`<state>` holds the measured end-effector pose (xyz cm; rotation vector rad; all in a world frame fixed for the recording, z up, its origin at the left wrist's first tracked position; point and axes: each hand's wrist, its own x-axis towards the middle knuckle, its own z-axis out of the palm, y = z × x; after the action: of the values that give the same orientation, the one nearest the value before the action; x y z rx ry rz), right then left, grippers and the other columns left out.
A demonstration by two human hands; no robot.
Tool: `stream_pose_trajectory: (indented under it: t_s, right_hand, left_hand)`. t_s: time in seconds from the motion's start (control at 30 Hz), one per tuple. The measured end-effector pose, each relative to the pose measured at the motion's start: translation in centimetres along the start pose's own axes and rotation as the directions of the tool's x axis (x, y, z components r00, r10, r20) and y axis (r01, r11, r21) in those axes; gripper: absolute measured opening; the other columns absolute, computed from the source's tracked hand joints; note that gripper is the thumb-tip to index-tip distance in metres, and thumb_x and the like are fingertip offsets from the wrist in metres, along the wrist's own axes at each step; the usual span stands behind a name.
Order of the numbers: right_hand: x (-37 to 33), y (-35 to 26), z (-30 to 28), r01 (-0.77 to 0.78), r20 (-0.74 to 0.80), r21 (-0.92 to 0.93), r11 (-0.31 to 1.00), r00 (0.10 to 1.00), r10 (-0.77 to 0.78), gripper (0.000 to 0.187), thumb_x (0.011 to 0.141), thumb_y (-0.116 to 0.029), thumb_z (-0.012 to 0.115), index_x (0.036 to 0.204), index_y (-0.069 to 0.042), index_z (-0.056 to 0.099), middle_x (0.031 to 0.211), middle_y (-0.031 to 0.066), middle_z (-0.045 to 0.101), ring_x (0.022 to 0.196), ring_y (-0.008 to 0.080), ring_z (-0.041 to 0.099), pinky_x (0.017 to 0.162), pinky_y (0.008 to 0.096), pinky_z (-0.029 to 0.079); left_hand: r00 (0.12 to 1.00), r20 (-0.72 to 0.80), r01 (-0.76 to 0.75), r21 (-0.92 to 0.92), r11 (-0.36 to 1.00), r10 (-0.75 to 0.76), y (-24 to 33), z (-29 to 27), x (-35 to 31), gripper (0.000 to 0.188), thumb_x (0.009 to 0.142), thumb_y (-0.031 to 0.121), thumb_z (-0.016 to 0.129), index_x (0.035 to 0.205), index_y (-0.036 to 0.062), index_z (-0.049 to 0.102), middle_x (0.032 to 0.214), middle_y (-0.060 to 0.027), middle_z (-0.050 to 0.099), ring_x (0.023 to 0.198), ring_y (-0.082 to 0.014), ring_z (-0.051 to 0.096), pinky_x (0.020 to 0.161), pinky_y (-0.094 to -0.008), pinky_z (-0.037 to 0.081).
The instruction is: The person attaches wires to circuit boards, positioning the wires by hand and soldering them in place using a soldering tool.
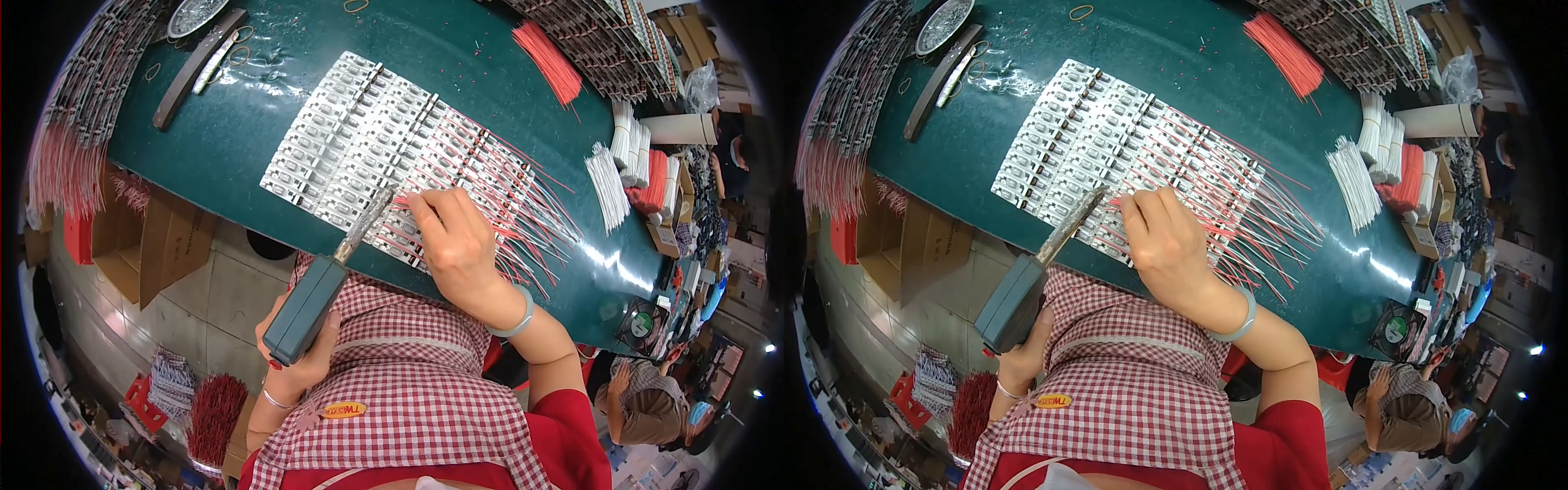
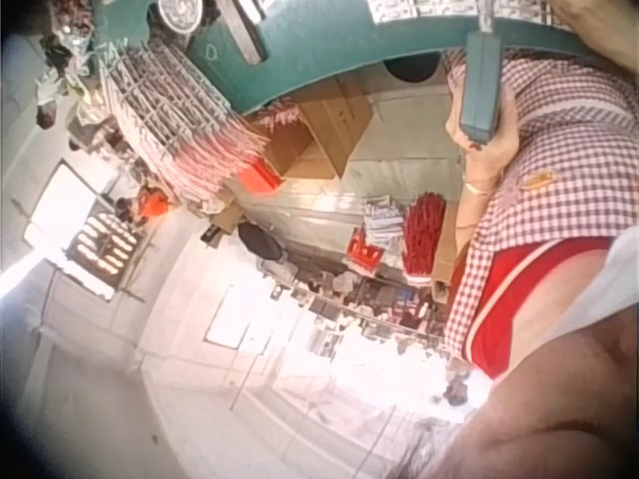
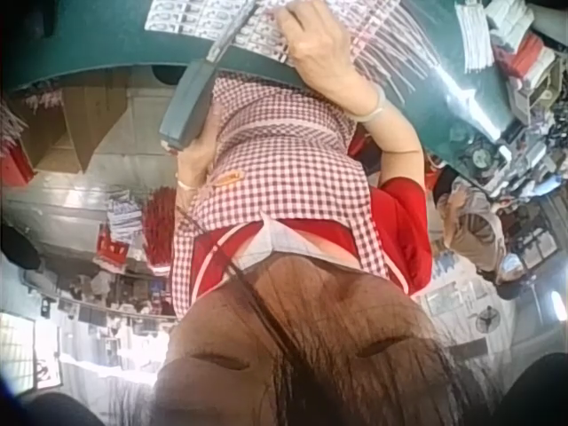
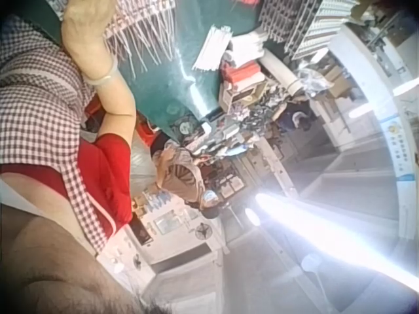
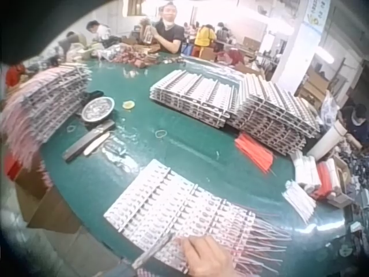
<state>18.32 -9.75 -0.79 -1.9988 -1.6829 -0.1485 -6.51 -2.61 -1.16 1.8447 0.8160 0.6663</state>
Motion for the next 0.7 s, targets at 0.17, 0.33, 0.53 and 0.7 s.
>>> stream_pose_trajectory:
  t_s: [0.17, 0.33, 0.53, 0.7]
  right_hand:
    - [-0.4, 0.0, 0.0, 0.043, 0.004, -0.006, 0.999, 0.999, -0.043, 0.036, 0.072, -0.001, 0.065, 0.107, 0.008, 0.067, 0.098, 0.0132, 0.063, 0.085, 0.0267, 0.06, 0.066, 0.0348, 0.052]
    - [-0.5, -0.6, 0.1, 0.019, -0.053, 0.015, 1.0, 0.998, -0.018, 0.033, 0.07, 0.007, 0.069, 0.102, 0.004, 0.071, 0.093, 0.0106, 0.066, 0.078, 0.0256, 0.062, 0.062, 0.0358, 0.052]
    - [-0.6, -0.7, 0.2, 0.015, -0.051, 0.006, 1.0, 0.999, -0.015, 0.032, 0.071, 0.006, 0.07, 0.102, 0.004, 0.071, 0.092, 0.0104, 0.067, 0.077, 0.0253, 0.063, 0.062, 0.0353, 0.052]
    - [-0.4, -0.8, 0.1, 0.023, -0.039, -0.01, 1.0, 0.999, -0.024, 0.03, 0.072, 0.005, 0.069, 0.102, 0.005, 0.07, 0.093, 0.0105, 0.066, 0.078, 0.0251, 0.062, 0.062, 0.0349, 0.052]
  left_hand:
    - [1.0, -0.002, 0.009, 0.011, 1.0, -0.009, 0.1, -0.2, -0.2, 0.024, 0.078, -0.002, 0.077, 0.101, -0.0068, 0.071, 0.09, -0.015, 0.07, 0.069, -0.0207, 0.068, 0.061, -0.0286, 0.053]
    - [1.0, 0.002, -0.008, 0.043, 0.999, 0.007, 0.2, -0.2, -0.3, 0.025, 0.078, -0.003, 0.077, 0.101, -0.0073, 0.071, 0.093, -0.016, 0.071, 0.071, -0.0219, 0.069, 0.063, -0.029, 0.054]
    - [0.998, 0.045, 0.043, 0.046, 0.998, -0.045, 0.6, -0.4, -0.2, 0.023, 0.077, -0.004, 0.076, 0.1, -0.0066, 0.071, 0.093, -0.0157, 0.07, 0.07, -0.0241, 0.068, 0.063, -0.0299, 0.054]
    - [0.998, 0.058, 0.031, 0.058, 0.998, -0.034, 1.2, -0.4, 0.3, 0.022, 0.077, -0.004, 0.076, 0.097, -0.006, 0.07, 0.091, -0.0148, 0.069, 0.069, -0.0243, 0.067, 0.062, -0.0306, 0.053]
